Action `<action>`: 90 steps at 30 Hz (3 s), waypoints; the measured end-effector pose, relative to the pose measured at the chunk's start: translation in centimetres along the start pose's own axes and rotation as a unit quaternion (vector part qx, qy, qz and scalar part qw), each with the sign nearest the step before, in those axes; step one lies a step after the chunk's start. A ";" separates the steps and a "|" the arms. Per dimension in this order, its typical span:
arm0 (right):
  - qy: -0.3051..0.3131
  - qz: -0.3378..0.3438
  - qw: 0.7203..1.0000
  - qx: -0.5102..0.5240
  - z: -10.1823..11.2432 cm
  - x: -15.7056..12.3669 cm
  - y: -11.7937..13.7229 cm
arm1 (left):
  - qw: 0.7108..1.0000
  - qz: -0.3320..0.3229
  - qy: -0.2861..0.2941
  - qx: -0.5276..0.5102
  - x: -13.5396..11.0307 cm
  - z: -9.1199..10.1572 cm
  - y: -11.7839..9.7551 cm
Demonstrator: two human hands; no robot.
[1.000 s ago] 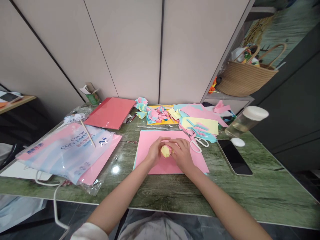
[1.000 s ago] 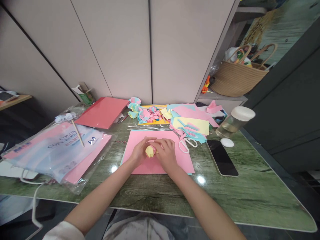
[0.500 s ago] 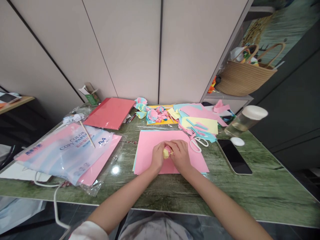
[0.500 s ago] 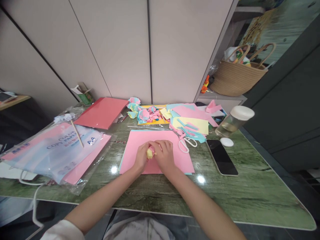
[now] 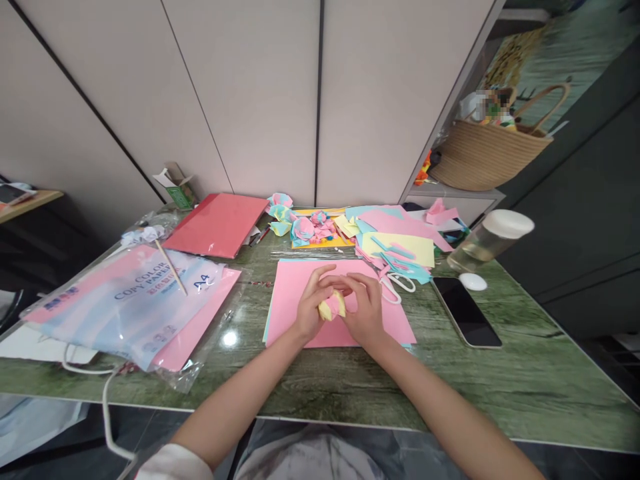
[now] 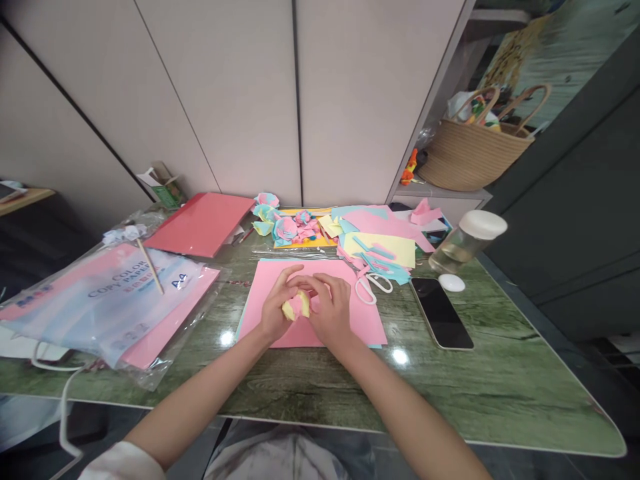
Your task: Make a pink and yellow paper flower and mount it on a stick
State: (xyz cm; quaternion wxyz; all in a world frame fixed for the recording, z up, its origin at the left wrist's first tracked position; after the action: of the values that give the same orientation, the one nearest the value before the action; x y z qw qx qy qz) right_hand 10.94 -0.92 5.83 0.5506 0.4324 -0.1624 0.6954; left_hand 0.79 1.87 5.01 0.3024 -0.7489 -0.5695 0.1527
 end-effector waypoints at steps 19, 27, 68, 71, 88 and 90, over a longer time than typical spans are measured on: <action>0.063 0.020 0.997 0.041 -0.3 0.5 0.1 | 0.997 -0.015 -0.034 0.060 0.1 0.9 0.6; 0.148 -0.106 0.966 0.184 -1.2 0.4 -0.4 | 0.999 0.030 -0.018 -0.002 0.2 0.8 0.9; 0.201 -0.080 0.976 0.038 -3.1 -0.4 -1.1 | 0.989 -0.022 -0.144 0.032 0.5 3.5 2.8; 0.197 -0.088 0.975 0.047 -3.3 -0.5 -1.0 | 0.986 -0.057 -0.151 0.031 0.4 3.7 3.1; 0.194 -0.098 0.975 0.047 -3.2 -0.2 -0.6 | 0.984 -0.065 -0.166 0.008 0.3 3.5 2.9; 0.195 -0.098 0.975 0.045 -3.2 -0.1 -0.7 | 0.986 -0.040 -0.161 0.000 0.5 3.3 2.8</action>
State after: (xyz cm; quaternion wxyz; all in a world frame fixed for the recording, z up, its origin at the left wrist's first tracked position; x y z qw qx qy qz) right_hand 10.25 1.57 3.72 0.6170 0.3264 0.0229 0.7158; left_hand 1.16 2.80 0.81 0.2126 -0.6911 -0.6404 0.2591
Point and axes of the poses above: each hand's wrist, its own x-axis towards the middle knuckle, its own z-axis out of the back of the hand, y = z × x, the point moved 5 cm from there along x, towards the middle knuckle, and after that the axes turned 15 degrees about -x, right-handed, at the moved point
